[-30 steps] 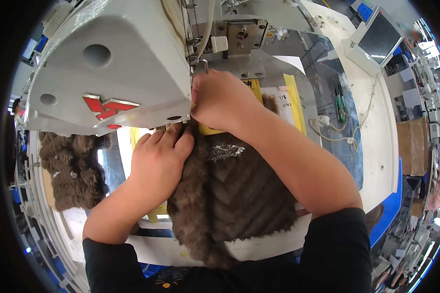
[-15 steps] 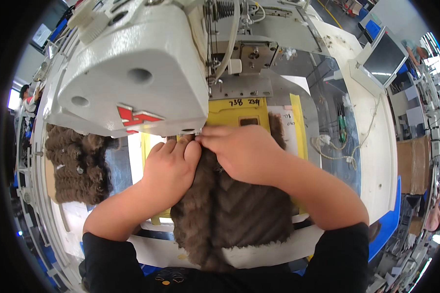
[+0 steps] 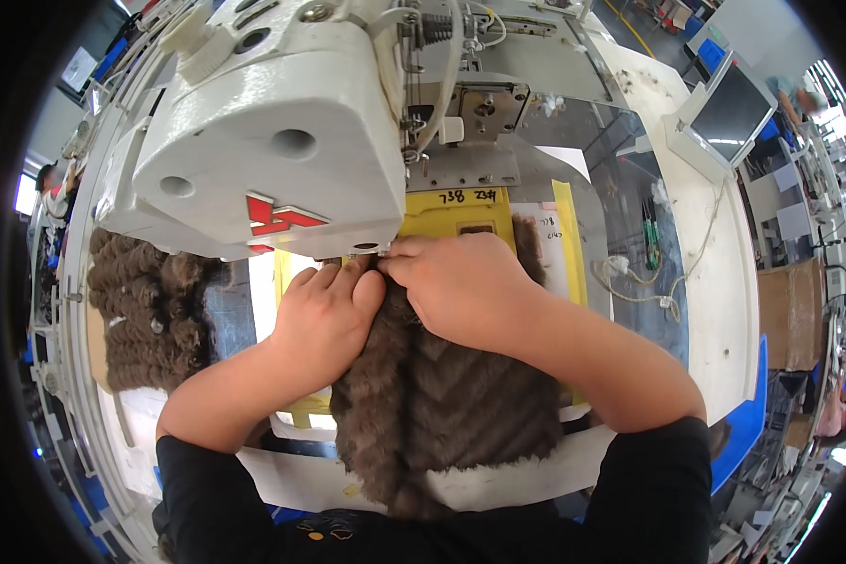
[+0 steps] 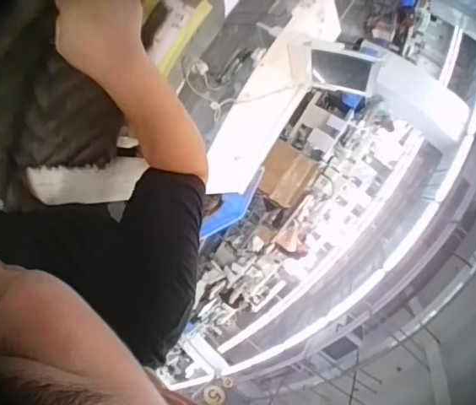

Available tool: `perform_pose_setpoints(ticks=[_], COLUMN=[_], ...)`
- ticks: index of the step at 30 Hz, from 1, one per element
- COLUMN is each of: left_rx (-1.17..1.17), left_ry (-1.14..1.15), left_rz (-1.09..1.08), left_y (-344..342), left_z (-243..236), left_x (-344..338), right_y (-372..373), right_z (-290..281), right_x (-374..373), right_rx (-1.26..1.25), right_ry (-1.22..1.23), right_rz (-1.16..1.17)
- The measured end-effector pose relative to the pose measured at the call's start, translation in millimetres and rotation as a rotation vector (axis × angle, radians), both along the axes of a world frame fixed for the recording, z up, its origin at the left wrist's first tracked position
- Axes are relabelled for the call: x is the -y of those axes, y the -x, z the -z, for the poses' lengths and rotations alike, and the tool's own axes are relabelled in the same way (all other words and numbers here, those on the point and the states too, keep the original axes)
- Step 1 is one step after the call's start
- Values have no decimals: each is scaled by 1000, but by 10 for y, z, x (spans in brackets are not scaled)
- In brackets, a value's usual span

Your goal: Sewing and assembling fur pelt strips onto a base material using an industrial sewing machine.

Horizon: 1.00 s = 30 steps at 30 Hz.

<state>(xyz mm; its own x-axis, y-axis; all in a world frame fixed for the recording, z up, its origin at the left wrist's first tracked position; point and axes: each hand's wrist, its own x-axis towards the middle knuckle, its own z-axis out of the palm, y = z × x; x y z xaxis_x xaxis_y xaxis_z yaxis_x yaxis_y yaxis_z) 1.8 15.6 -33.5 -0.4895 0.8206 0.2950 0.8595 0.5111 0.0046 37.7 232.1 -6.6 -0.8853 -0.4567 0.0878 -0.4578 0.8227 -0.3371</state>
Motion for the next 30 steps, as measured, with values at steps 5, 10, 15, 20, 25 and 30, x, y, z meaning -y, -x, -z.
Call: perform_pose_setpoints(ticks=[5, 10, 15, 20, 25, 30], left_rx=[-51, -129, -102, -97, -83, -48], left_ry=[-15, -87, -66, -61, -87, -82], left_rz=[13, 31, 30, 23, 46, 64], left_y=[-25, -24, -4, 7, 23, 28], left_z=[-12, 13, 16, -1, 10, -5], left_x=[35, 25, 23, -10, -47, -61], right_y=[-28, -16, 4, -3, -5, 8], right_z=[16, 37, 38, 20, 37, -55], right_x=[44, 33, 43, 21, -21, -65], right_rx=[-29, -54, -71, -50, -59, -27], right_ry=[5, 54, 58, 47, 52, 5], right_rz=[30, 28, 23, 32, 27, 30])
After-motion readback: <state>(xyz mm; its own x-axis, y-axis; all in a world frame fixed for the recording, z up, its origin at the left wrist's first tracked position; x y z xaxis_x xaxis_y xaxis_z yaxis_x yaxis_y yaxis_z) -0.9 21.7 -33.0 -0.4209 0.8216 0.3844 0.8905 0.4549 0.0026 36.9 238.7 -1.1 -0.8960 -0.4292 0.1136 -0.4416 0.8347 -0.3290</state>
